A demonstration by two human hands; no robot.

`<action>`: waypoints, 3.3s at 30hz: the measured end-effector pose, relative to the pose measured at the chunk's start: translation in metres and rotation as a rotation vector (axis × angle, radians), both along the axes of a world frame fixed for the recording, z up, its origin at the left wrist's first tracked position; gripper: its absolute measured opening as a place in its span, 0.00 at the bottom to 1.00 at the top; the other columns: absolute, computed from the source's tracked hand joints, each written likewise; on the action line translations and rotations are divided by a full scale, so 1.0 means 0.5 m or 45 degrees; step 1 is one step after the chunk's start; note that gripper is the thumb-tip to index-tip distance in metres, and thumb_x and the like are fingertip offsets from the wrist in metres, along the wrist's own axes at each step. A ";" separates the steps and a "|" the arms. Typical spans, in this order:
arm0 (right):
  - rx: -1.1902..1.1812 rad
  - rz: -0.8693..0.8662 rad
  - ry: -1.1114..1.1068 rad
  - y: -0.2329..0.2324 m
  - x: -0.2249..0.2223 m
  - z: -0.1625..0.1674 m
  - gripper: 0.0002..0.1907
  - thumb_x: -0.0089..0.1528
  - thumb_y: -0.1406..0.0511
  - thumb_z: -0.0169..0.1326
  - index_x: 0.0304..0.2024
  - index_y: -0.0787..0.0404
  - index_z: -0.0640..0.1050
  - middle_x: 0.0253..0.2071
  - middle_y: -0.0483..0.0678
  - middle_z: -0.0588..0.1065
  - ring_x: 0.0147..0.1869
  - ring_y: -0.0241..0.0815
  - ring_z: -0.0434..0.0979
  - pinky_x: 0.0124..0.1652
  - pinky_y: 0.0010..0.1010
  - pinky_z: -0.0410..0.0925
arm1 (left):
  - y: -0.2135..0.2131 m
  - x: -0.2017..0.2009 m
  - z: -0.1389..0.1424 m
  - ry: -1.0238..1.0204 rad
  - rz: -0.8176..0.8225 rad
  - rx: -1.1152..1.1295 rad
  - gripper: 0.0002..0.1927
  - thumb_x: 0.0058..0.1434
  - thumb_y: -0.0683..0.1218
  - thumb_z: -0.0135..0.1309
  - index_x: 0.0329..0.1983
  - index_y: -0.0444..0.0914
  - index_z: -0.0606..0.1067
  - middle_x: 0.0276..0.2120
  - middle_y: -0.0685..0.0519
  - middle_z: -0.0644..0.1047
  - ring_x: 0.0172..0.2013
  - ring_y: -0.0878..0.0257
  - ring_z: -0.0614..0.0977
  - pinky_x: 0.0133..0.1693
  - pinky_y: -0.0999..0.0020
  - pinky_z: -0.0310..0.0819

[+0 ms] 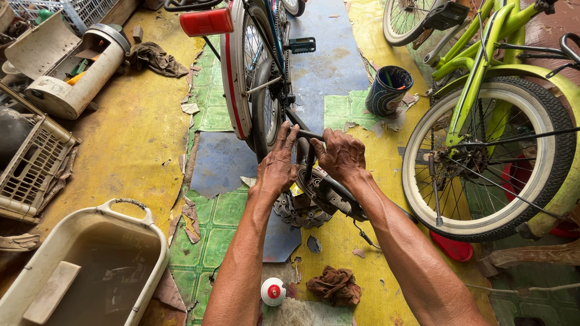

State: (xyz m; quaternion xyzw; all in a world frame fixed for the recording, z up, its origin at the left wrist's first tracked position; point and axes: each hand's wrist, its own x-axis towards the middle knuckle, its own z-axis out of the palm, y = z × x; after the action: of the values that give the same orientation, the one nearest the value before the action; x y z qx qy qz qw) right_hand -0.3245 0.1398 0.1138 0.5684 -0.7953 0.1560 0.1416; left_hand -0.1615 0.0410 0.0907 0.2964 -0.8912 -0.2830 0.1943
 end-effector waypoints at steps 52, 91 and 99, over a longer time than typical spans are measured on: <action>-0.032 0.010 -0.003 -0.001 0.000 -0.001 0.22 0.68 0.49 0.51 0.34 0.62 0.75 0.27 0.55 0.75 0.29 0.54 0.79 0.30 0.45 0.70 | -0.002 -0.002 -0.007 -0.011 0.001 -0.027 0.54 0.53 0.40 0.60 0.78 0.56 0.45 0.78 0.56 0.42 0.62 0.46 0.74 0.58 0.53 0.76; 0.320 0.104 -0.192 -0.015 -0.049 0.014 0.24 0.69 0.46 0.45 0.45 0.59 0.76 0.33 0.57 0.78 0.39 0.61 0.80 0.40 0.53 0.70 | -0.035 -0.052 0.020 -0.359 0.075 -0.358 0.34 0.65 0.44 0.58 0.73 0.43 0.62 0.74 0.46 0.59 0.73 0.44 0.56 0.66 0.36 0.59; 0.305 0.880 0.226 0.243 0.039 -0.147 0.15 0.74 0.63 0.52 0.63 0.56 0.74 0.59 0.49 0.68 0.63 0.44 0.71 0.63 0.45 0.69 | -0.031 -0.063 0.021 -0.485 0.069 -0.331 0.42 0.61 0.51 0.60 0.75 0.38 0.56 0.74 0.43 0.56 0.72 0.44 0.55 0.65 0.40 0.62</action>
State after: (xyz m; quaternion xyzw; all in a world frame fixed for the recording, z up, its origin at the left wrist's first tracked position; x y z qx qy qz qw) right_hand -0.3048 0.2614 0.0401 0.8270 -0.5539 0.0506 0.0817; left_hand -0.1930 0.0252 0.1014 0.3406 -0.9326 -0.0995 0.0667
